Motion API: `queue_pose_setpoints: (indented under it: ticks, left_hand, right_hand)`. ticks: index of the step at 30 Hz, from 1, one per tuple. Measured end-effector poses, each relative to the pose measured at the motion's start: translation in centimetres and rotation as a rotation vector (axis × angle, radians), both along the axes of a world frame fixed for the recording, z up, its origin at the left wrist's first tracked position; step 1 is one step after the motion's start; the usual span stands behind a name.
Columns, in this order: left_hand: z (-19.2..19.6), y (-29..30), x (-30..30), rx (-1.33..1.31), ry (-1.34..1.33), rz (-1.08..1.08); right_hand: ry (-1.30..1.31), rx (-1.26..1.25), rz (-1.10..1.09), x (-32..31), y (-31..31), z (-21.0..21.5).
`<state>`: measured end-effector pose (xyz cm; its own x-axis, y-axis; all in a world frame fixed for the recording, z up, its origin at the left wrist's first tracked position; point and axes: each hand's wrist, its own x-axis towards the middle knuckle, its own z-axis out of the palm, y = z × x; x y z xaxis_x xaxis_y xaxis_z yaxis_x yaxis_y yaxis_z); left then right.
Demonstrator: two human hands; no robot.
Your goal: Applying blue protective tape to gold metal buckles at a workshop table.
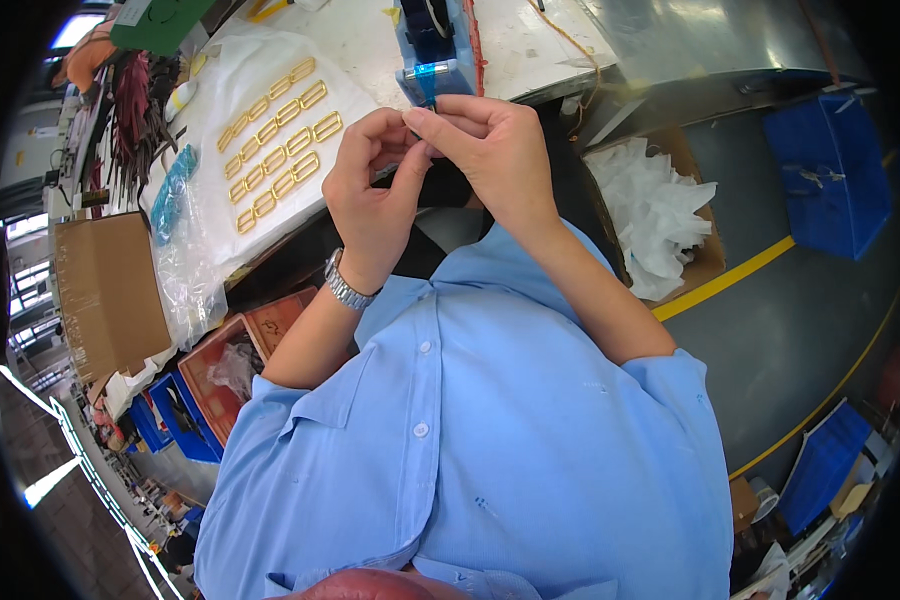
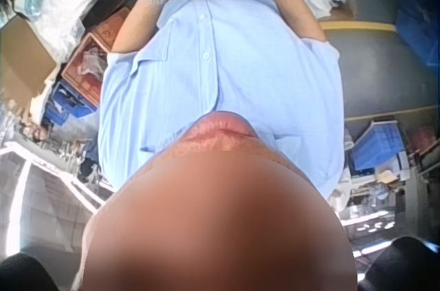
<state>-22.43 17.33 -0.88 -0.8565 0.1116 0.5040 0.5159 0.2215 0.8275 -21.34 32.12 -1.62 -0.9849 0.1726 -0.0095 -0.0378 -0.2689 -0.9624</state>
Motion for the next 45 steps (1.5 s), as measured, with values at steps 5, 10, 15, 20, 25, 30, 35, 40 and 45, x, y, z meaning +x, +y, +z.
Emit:
queue_pose_setpoints:
  ticks: [5,10,15,20,25,30,35,40,45]
  left_hand:
    - [-0.9,-0.4,-0.9,-0.176,0.149,0.022]
    - [-1.2,-0.5,-1.1,-0.185,0.112,0.012]
    - [-0.1,-0.6,-1.7,-0.201,0.044,-0.047]
    - [0.3,-0.5,-1.8,-0.187,0.021,-0.084]
    - [0.5,-0.6,-1.8,-0.181,-0.002,-0.091]
    - [0.9,-0.7,-1.6,-0.183,-0.042,-0.090]
    - [0.6,-0.3,-1.6,-0.130,-0.086,-0.112]
    - [1.2,-0.2,-1.4,-0.104,-0.148,-0.133]
    - [1.3,-0.2,-1.6,-0.026,-0.265,-0.203]
  right_hand:
    - [-0.017,-0.060,0.002,-0.2,-0.1,0.3]
    - [-0.019,-0.017,-0.016,-0.5,-0.1,0.0]
    - [-0.009,0.056,0.037,-0.6,0.4,0.9]
    - [0.000,0.058,0.030,-0.9,0.4,0.7]
    - [0.000,0.037,0.037,-1.0,0.4,1.1]
    - [0.007,0.073,0.057,-1.1,0.6,1.3]
    - [0.043,0.119,0.007,-1.2,0.4,0.8]
    - [0.072,0.197,0.020,-1.2,0.7,0.6]
    - [-0.101,0.096,0.131,-1.4,1.5,1.3]
